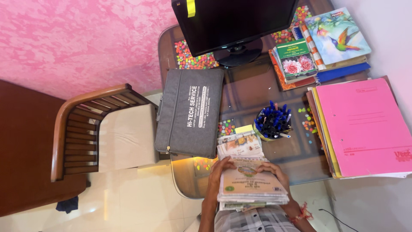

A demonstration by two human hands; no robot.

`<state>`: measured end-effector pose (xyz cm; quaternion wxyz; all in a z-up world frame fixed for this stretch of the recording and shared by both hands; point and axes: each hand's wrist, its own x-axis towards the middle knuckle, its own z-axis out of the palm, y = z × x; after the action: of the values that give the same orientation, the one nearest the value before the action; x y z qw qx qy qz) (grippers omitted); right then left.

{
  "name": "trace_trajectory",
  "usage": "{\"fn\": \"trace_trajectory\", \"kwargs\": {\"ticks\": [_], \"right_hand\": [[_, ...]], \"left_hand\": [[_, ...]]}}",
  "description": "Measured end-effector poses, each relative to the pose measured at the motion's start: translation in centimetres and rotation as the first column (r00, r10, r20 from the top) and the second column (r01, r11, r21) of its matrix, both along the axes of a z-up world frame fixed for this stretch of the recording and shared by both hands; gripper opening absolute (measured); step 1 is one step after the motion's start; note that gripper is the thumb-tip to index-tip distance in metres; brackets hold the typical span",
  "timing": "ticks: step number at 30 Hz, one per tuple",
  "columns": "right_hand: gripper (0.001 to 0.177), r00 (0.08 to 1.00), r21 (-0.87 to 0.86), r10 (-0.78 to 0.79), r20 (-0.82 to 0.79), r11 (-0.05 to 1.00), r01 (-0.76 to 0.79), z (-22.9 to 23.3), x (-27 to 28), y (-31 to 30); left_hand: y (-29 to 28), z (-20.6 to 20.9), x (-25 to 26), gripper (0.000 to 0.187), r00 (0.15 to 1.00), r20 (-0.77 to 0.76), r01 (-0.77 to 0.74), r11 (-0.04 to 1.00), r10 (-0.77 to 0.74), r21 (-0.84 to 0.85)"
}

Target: The person organizes a cluttered desk by sorting through files, folders, and books. They stack documents, arrange stationery, and place items in neat piles on the glass desk surface.

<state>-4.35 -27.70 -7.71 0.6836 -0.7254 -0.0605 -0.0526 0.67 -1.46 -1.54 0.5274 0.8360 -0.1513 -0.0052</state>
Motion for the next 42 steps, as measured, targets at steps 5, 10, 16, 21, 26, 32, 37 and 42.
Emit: {"fn": "trace_trajectory", "kwargs": {"ticks": [5,10,16,21,26,32,37,42], "right_hand": [[0.050,0.987,0.056,-0.157,-0.033,0.986,0.159,1.2,1.4,0.4],[0.045,0.752,-0.468,-0.384,-0.536,0.876,0.115,7.7,4.3,0.8],[0.055,0.873,-0.604,-0.315,-0.371,0.796,0.030,5.1,5.3,2.7],[0.064,0.880,-0.636,-0.329,-0.344,0.770,0.039,3.6,5.7,3.2],[0.078,0.907,-0.804,-0.407,-0.107,0.572,0.162,2.8,4.6,2.4],[0.076,0.871,-0.649,-0.343,-0.351,0.760,0.038,0.6,5.3,2.8],[0.055,0.739,-0.201,-0.150,-0.657,0.979,0.020,-0.2,6.5,2.3],[0.047,0.732,0.016,-0.073,-0.677,0.993,0.114,1.8,5.5,2.3]], "left_hand": [[-2.4,1.9,0.1,0.072,0.977,-0.212,-0.076,0.970,0.026,-0.232],[-5.6,3.0,-1.1,0.075,0.856,-0.440,-0.372,0.914,0.270,-0.163],[-5.7,-2.7,-1.6,0.081,0.743,-0.537,-0.480,0.877,0.398,-0.014],[-5.4,-4.4,-1.1,0.085,0.844,-0.360,-0.337,0.916,0.396,0.217],[-4.1,-3.7,-2.1,0.089,0.751,-0.352,-0.349,0.788,0.559,0.507],[-3.6,-6.9,-0.4,0.097,0.722,-0.408,-0.393,0.817,0.559,0.423],[-2.9,-7.2,1.0,0.061,0.607,-0.741,-0.476,0.878,0.288,-0.049],[-3.5,-4.2,0.3,0.053,0.695,-0.707,-0.472,0.826,0.131,-0.310]]}}
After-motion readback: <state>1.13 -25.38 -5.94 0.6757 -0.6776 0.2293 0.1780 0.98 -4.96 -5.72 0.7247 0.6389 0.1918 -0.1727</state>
